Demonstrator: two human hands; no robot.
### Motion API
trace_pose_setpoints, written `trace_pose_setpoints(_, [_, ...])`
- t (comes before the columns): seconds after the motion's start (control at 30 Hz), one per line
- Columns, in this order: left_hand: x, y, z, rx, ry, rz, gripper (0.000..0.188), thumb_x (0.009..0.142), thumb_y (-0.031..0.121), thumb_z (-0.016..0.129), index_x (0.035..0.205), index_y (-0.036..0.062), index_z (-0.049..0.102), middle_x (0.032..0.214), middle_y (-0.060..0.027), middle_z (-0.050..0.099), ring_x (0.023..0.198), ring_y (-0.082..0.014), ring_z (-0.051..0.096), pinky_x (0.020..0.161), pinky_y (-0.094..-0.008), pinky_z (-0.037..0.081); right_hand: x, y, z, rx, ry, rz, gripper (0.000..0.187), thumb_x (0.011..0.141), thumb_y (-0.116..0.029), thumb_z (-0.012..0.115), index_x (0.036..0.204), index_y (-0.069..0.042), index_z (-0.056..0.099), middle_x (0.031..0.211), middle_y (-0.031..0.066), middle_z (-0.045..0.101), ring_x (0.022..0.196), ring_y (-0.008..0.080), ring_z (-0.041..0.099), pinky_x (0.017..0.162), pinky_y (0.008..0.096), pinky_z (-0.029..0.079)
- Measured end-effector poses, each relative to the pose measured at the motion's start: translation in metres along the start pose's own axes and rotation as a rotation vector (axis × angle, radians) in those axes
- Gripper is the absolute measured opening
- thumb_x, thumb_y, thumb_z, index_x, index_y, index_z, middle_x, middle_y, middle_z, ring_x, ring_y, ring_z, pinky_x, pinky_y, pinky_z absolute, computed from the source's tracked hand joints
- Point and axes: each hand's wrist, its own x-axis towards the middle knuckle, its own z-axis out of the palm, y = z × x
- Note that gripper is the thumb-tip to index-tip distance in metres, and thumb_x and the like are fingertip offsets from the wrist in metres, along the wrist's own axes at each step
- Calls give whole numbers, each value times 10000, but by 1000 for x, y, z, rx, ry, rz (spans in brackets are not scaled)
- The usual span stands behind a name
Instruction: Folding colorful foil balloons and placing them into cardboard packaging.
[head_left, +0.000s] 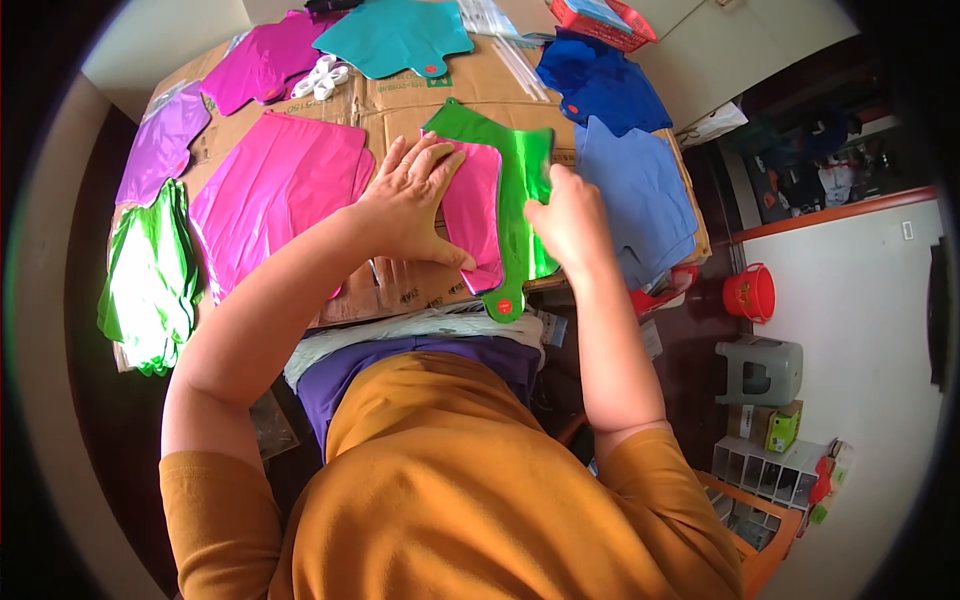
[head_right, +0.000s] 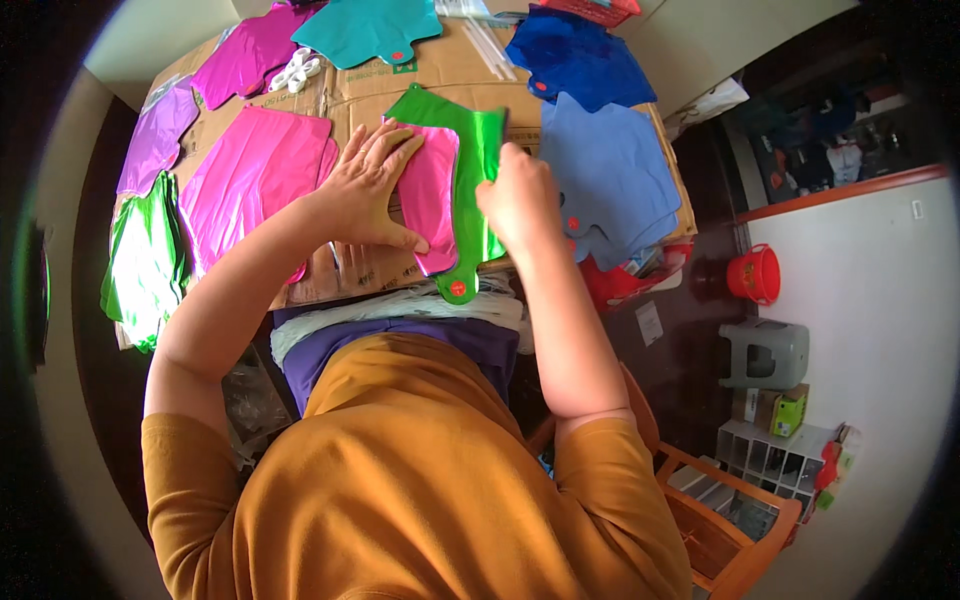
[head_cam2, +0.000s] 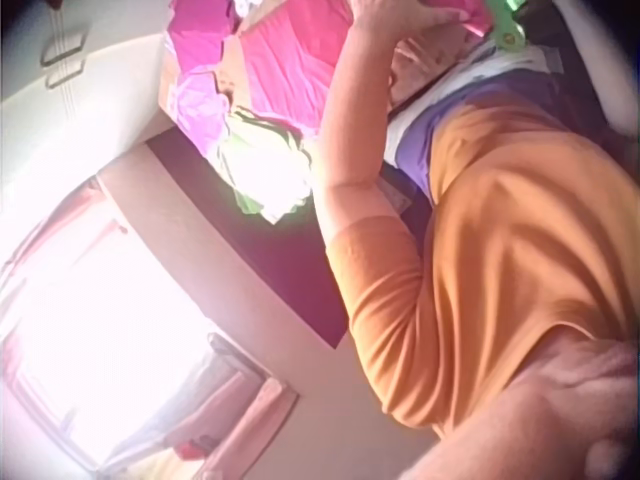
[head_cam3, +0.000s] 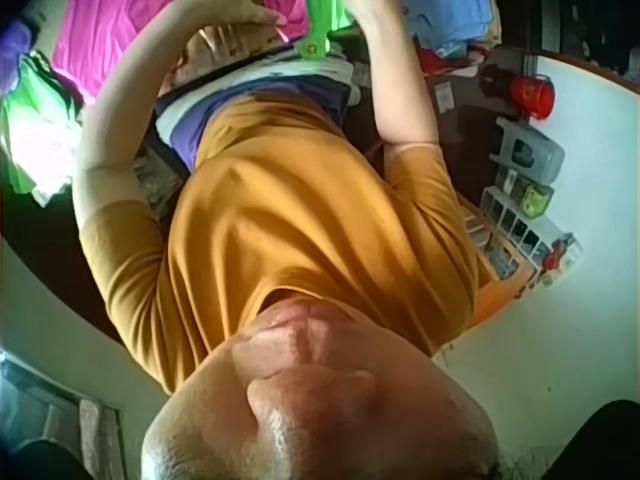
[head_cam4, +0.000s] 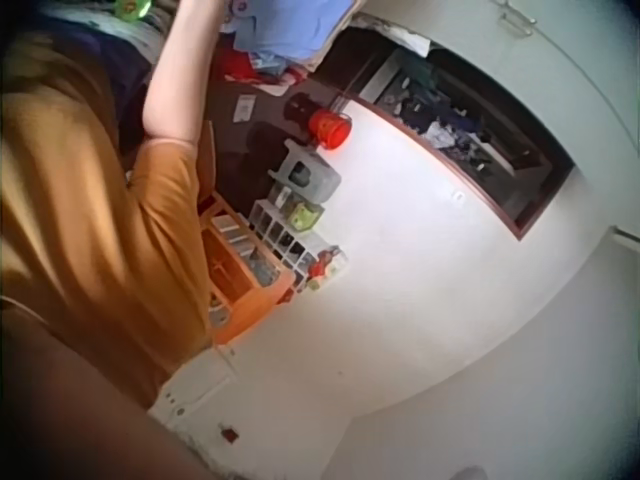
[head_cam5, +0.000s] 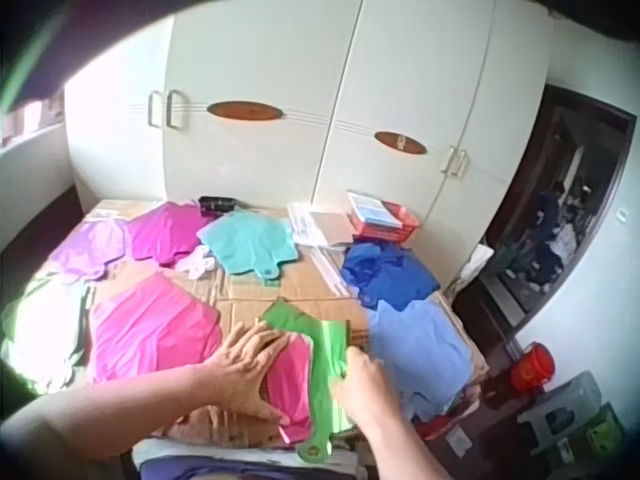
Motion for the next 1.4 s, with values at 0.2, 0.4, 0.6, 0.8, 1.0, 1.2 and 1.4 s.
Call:
trace_pose_setpoints(0.2, [1, 2, -2, -6, -13, -10, 1304, 542, 803, 682, 1494, 47, 210, 1497, -170, 273, 1460, -333, 131, 1190, -526, 65, 17, 27, -3, 146, -17, 66, 211, 717, -141, 691, 856, 3, 625, 923, 234, 681, 899, 396, 654, 773, 461, 518])
trace_pose_setpoints(0.4, [1, 2, -1, -6, -8, -4, 1304, 546, 798, 685, 1496, 48, 202, 1495, -174, 275, 1460, -334, 132, 1190, -524, 60, 16, 13, 11, -23, 301, -10, 157, 771, -142, 668, 827, -14, 595, 855, 208, 665, 787, 395, 648, 681, 478, 517])
trace_pose_setpoints(0.6, [1, 1, 0, -50, 0, -38, 1366, 538, 767, 721, 1512, 44, 92, 1506, -213, 250, 1464, -335, 127, 1192, -509, 53, -5, -24, 36, -125, 393, -459, 94, 794, -69, 627, 868, -37, 578, 946, 154, 639, 848, 341, 631, 727, 434, 502])
trace_pose_setpoints(0.8, [0, 2, 1, -45, 31, -38, 1367, 549, 745, 730, 1514, 41, 66, 1507, -221, 263, 1460, -343, 145, 1191, -502, 58, -1, -16, 71, -92, 399, -562, 154, 827, -60, 607, 935, 48, 629, 1033, 241, 667, 1016, 377, 635, 952, 422, 493])
trace_pose_setpoints(1.0, [-1, -2, 6, -47, 74, 0, 1327, 546, 718, 741, 1508, 46, 122, 1492, -197, 298, 1455, -345, 163, 1189, -503, 77, -10, -18, 63, 27, 273, -622, 264, 868, -110, 603, 1081, 43, 638, 1165, 227, 631, 1129, 375, 584, 1003, 419, 454])
trace_pose_setpoints(1.2, [-1, -3, 6, -30, 57, 22, 1272, 543, 658, 762, 1515, 92, 168, 1499, -171, 275, 1459, -346, 143, 1186, -525, 80, -10, -14, 65, 74, 218, -633, 318, 892, -128, 586, 1154, 52, 607, 1265, 234, 572, 1205, 376, 524, 1047, 430, 408])
trace_pose_setpoints(1.4, [-2, -4, 7, -12, 50, 36, 1235, 572, 691, 734, 1517, 104, 196, 1505, -173, 255, 1459, -350, 129, 1183, -537, 76, -8, -12, 61, 328, 116, -576, 338, 884, -72, 521, 1177, 84, 586, 1258, 259, 570, 1226, 384, 507, 1075, 418, 381])
